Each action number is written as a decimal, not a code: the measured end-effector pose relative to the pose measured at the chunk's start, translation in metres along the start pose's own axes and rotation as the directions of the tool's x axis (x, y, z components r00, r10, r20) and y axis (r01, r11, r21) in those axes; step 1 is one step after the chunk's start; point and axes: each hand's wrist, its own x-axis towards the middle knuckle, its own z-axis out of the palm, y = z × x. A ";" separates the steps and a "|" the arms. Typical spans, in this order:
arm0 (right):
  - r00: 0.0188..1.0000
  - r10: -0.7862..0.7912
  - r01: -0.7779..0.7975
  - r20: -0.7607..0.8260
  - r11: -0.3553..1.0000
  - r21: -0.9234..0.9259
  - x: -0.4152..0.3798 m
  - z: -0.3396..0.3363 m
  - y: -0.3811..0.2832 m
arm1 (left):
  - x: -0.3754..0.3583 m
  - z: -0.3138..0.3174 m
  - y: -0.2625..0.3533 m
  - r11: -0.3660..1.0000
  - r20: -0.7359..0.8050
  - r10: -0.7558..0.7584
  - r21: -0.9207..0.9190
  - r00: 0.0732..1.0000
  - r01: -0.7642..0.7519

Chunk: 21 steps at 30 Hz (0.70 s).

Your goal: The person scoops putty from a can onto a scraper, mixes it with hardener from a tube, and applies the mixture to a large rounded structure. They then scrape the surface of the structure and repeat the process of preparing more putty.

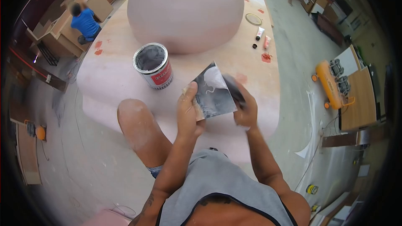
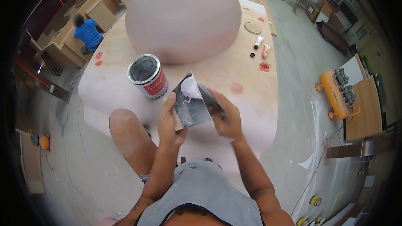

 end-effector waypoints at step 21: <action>0.569 0.770 -0.171 -0.288 0.454 0.875 0.084 0.026 0.003 | 0.004 0.002 -0.004 0.995 -0.060 0.056 -0.075 0.997 -0.060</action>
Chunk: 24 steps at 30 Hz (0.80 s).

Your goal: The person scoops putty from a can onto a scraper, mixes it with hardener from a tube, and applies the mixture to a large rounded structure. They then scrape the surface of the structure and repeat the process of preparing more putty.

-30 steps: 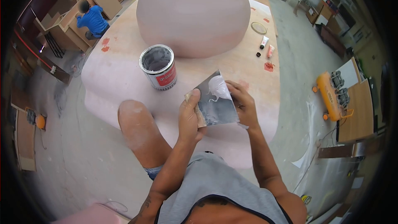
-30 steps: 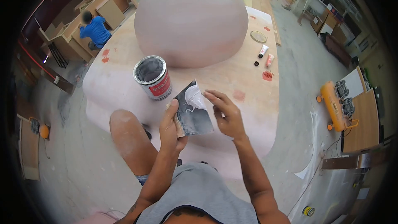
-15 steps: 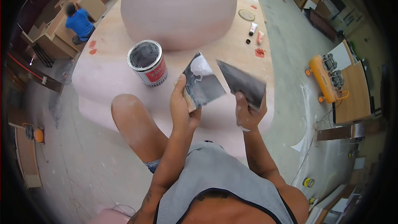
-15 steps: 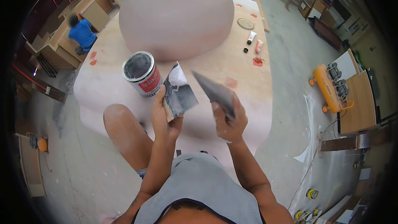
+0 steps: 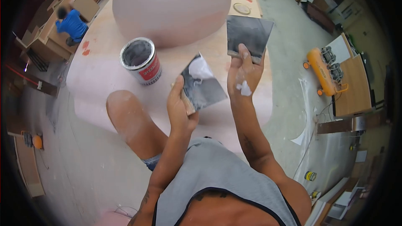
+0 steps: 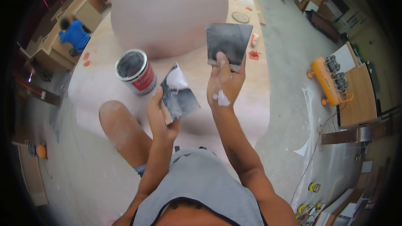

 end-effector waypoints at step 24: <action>0.997 0.015 -0.022 -0.073 0.995 -0.099 -0.011 0.040 0.003 | -0.018 0.009 -0.016 0.996 0.022 -0.013 0.092 1.000 0.011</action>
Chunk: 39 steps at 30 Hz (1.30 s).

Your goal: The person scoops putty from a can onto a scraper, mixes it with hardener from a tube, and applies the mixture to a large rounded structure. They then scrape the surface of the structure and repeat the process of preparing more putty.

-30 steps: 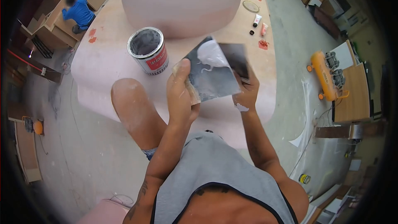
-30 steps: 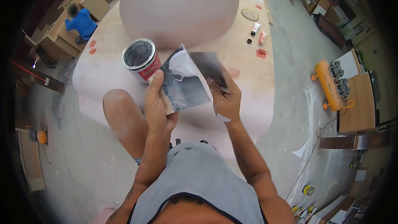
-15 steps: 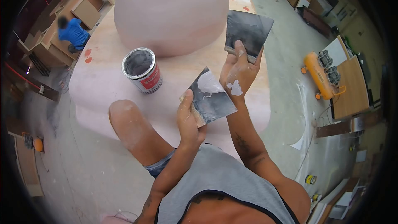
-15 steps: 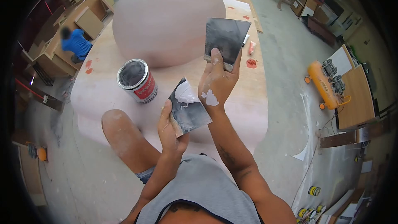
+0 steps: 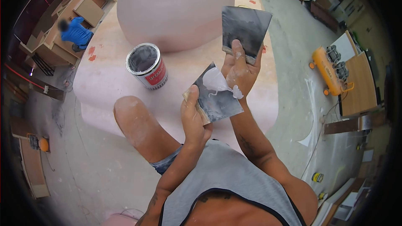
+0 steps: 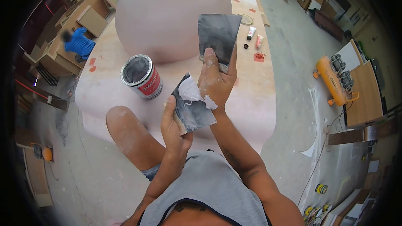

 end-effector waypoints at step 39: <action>0.900 -0.424 0.424 0.103 0.795 -0.434 -0.002 -0.005 0.005 | -0.022 0.006 -0.017 0.974 -0.084 0.227 0.020 0.970 -0.226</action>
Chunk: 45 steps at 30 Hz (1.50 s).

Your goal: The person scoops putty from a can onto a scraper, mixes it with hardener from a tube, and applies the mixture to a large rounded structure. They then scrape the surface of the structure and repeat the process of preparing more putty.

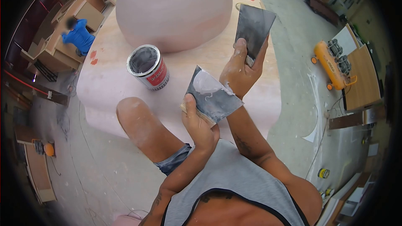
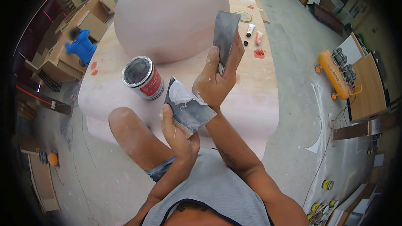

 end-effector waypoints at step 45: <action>0.936 -0.282 0.329 0.211 0.914 -0.238 -0.012 -0.031 0.020 | -0.001 -0.010 0.015 0.999 -0.068 0.038 -0.032 0.997 -0.041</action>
